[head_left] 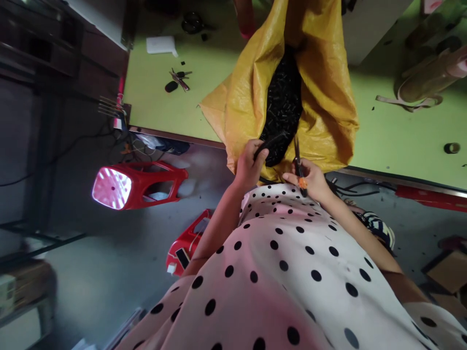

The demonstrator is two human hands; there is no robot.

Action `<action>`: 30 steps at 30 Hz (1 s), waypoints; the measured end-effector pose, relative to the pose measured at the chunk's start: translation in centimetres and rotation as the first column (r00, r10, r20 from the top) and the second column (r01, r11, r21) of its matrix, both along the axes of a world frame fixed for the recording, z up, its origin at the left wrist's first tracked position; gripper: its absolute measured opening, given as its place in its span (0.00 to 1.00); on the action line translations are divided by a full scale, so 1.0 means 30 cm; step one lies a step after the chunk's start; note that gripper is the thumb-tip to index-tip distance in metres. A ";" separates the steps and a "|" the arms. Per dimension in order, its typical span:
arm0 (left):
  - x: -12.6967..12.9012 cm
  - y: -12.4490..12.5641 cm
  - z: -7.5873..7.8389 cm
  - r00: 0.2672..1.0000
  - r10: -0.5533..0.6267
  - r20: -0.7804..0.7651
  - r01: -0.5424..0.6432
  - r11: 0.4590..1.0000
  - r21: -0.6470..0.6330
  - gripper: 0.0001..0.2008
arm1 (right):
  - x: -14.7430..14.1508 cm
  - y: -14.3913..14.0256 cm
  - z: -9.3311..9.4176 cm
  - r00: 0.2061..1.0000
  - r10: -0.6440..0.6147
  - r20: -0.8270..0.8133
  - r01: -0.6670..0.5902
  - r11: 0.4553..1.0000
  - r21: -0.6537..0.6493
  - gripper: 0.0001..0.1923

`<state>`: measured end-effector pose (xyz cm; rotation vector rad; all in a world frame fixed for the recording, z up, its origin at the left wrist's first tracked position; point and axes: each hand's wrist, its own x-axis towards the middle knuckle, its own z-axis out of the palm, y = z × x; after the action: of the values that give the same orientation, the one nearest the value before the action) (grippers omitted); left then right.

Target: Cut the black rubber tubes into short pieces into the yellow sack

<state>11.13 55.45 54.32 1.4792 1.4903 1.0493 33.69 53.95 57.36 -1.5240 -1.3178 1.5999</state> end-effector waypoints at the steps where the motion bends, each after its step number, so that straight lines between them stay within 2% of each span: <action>1: 0.004 -0.003 0.007 1.000 0.002 -0.006 -0.002 1.000 0.016 0.10 | -0.006 -0.017 -0.003 0.999 0.011 0.034 -0.011 1.000 -0.023 0.33; 9: 0.023 -0.008 0.020 0.997 0.036 -0.064 -0.031 0.997 0.073 0.07 | -0.007 -0.026 0.002 0.984 0.050 0.170 -0.035 0.995 -0.093 0.34; 14: 0.037 -0.011 0.023 0.990 0.058 -0.130 -0.051 0.997 0.061 0.07 | -0.004 -0.025 -0.012 0.968 0.079 0.238 -0.052 0.991 -0.119 0.33; 25: 0.041 -0.007 0.047 0.969 -0.125 -0.213 0.128 0.992 -0.003 0.09 | -0.052 0.013 -0.003 0.975 0.156 0.158 -0.142 0.985 -0.099 0.37; 30: 0.017 0.003 0.034 0.969 -0.114 -0.218 0.109 0.993 -0.035 0.09 | -0.060 -0.003 -0.012 0.970 0.162 0.182 -0.149 0.985 -0.081 0.42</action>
<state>11.64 55.53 55.35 1.6863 1.5433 0.8202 31.90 53.87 56.99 -1.6828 -1.5340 1.6424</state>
